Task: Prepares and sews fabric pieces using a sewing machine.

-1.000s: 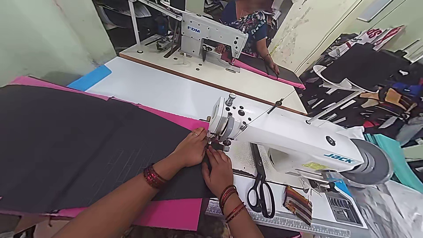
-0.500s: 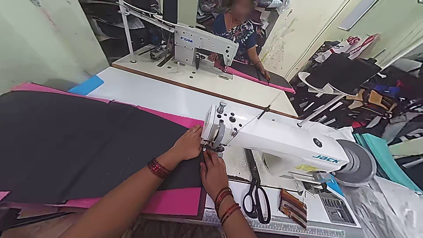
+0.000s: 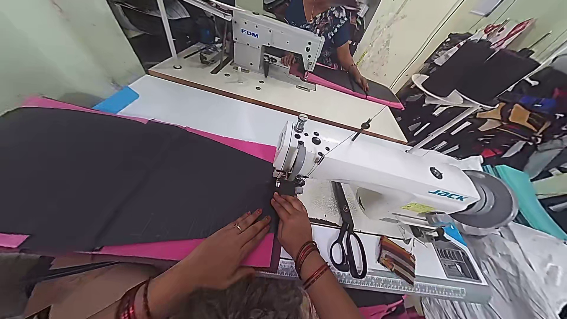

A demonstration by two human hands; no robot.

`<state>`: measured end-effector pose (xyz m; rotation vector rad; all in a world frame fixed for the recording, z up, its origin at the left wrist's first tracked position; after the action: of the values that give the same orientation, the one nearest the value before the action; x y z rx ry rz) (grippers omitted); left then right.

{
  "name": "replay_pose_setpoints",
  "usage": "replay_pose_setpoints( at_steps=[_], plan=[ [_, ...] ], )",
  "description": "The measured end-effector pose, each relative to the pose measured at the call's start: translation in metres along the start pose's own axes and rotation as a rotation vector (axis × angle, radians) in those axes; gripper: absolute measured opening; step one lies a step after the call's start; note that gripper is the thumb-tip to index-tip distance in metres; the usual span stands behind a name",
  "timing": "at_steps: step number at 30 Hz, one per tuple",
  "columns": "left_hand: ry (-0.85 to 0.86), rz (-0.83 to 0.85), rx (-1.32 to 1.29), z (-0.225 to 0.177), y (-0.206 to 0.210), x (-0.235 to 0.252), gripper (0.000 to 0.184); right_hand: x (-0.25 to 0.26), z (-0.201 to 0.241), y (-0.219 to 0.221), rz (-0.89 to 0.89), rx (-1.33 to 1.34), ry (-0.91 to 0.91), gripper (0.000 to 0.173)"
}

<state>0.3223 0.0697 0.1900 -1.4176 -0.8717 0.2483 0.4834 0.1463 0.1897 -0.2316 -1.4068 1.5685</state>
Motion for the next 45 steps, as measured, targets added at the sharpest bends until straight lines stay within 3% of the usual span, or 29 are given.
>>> replay_pose_setpoints(
  at_steps=[6,9,23,33,45],
  plan=[
    [0.038,-0.043,0.047,0.012,0.003,0.012,0.074,0.004,0.001,-0.002,0.094,0.003,0.081,0.054],
    [0.046,-0.056,0.067,0.022,0.001,0.018,0.073,0.002,0.0,-0.001,-0.008,-0.023,0.009,0.05],
    [0.072,-0.06,0.049,0.057,0.005,0.039,0.067,0.006,0.002,-0.002,0.024,-0.041,0.048,0.043],
    [0.115,-0.082,-0.003,0.079,0.006,0.055,0.057,0.009,-0.001,0.0,0.042,-0.064,0.068,0.048],
    [0.009,0.118,-0.185,0.111,0.006,0.081,0.045,0.011,-0.001,-0.003,0.035,0.002,0.154,0.046]
  ],
)
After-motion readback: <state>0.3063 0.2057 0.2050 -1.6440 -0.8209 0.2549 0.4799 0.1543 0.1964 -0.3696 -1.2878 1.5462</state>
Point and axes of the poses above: each hand's wrist, its own x-axis towards the middle knuckle, its own y-axis out of the palm, z = x × y, the point moved 4 cm from there along x, towards the middle knuckle, and after that the axes turned 1 degree about -x, right-handed, at the moved point
